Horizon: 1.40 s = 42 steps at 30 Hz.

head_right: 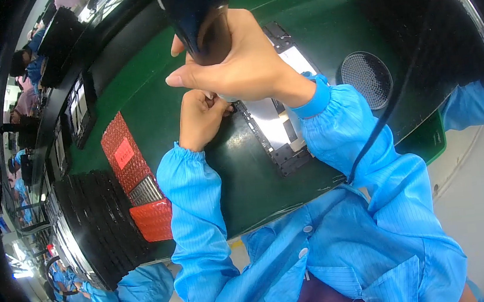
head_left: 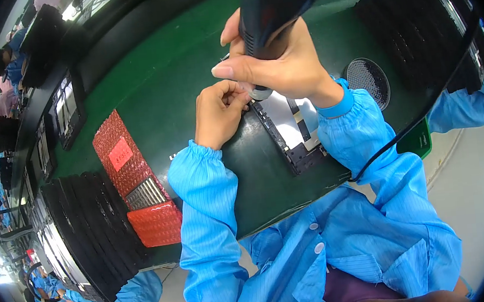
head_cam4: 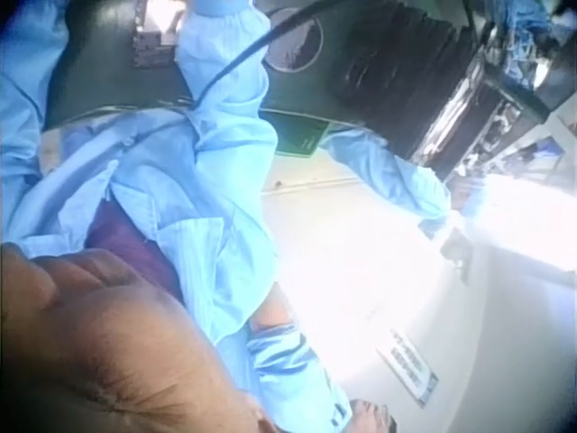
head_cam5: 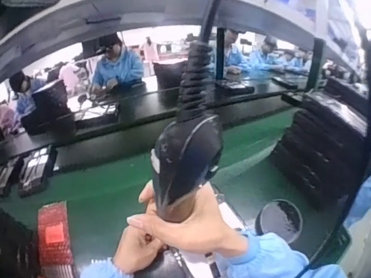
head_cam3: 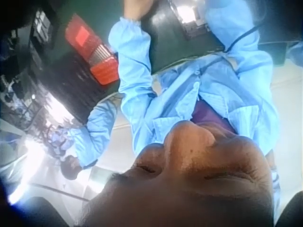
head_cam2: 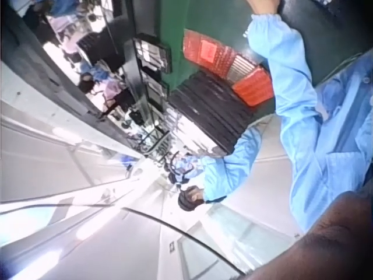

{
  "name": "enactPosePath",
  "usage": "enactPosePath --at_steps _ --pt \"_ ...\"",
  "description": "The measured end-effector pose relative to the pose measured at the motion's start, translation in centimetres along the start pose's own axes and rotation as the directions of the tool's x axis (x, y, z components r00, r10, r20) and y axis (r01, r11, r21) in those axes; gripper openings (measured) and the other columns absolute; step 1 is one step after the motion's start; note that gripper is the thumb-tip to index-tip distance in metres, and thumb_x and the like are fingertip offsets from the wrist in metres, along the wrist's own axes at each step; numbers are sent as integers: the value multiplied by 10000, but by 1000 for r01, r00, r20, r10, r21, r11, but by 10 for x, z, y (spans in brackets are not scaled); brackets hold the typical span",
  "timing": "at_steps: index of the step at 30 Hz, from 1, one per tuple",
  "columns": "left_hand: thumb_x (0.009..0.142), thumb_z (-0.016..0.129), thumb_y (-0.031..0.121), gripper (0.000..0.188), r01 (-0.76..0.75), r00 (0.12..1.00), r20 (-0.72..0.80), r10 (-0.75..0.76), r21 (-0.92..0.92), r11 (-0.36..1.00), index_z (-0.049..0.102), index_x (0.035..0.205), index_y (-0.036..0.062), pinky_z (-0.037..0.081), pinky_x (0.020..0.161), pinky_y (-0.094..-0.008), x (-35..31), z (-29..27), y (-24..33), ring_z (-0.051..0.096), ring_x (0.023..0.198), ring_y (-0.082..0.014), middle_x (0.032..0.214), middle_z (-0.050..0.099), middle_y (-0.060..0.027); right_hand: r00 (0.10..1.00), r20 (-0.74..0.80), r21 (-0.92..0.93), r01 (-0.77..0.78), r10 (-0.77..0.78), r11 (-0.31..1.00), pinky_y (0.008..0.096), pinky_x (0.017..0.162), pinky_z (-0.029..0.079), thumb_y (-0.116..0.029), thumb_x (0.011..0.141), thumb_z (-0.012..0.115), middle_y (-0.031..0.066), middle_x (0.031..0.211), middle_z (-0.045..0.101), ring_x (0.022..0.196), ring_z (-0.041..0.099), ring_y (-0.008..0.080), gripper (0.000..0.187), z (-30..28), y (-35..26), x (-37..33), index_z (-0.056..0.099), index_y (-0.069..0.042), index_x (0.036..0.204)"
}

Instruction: The person assembles internal components and circuit boards into an electronic device chassis using an electric screwdriver.

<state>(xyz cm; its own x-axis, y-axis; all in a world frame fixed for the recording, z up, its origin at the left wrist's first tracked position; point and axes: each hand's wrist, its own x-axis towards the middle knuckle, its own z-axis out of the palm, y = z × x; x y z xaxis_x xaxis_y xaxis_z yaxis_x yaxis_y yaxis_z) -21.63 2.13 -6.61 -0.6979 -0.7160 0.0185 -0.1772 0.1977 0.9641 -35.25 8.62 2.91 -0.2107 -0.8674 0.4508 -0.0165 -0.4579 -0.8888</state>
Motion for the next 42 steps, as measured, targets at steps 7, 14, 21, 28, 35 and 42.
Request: enactPosePath --at_steps 7,14,21,28,35,42 --pt "711 648 -29 74 228 970 -75 -231 -53 972 595 761 -38 501 476 -227 2 0 14 604 575 -100 684 622 -61 1000 11 -61 7 -7 998 211 582 451 -85 645 801 18 641 579 622 575 77 312 4 19 2 578 -1 846" --pt "675 655 -40 71 196 980 -16 -196 10 980 621 737 -35 478 466 -237 13 -6 15 594 556 -102 629 613 -50 1000 2 -16 13 -13 1000 211 574 443 -99 644 805 22 635 577 604 560 75 320 8 22 2 583 0 853" --pt "653 696 -22 93 182 983 17 -183 29 983 633 718 -41 449 461 -247 18 -9 7 585 527 -110 600 616 -61 1000 29 -60 -7 9 998 213 562 440 -100 649 802 25 634 581 597 560 78 303 4 22 2 590 -5 843" --pt "656 705 -26 84 243 969 21 -244 47 969 634 700 -28 448 460 -230 16 -11 12 583 518 -109 597 612 -67 996 82 -95 34 -26 995 213 570 461 -12 700 750 47 675 618 633 595 84 307 3 23 2 548 11 931" --pt "661 694 -37 81 200 979 36 -201 29 979 635 716 -34 455 481 -246 17 -11 12 583 539 -102 600 616 -55 999 45 -16 0 1 1000 213 572 432 -65 661 784 24 661 568 628 546 75 261 9 21 -1 578 1 808" --pt "661 718 -7 123 206 979 -13 -206 27 978 627 739 -33 462 479 -250 18 -12 8 584 545 -100 589 611 -55 999 -34 5 11 -11 1000 217 563 419 -51 661 775 21 677 572 636 536 73 243 21 29 -10 570 -8 786"
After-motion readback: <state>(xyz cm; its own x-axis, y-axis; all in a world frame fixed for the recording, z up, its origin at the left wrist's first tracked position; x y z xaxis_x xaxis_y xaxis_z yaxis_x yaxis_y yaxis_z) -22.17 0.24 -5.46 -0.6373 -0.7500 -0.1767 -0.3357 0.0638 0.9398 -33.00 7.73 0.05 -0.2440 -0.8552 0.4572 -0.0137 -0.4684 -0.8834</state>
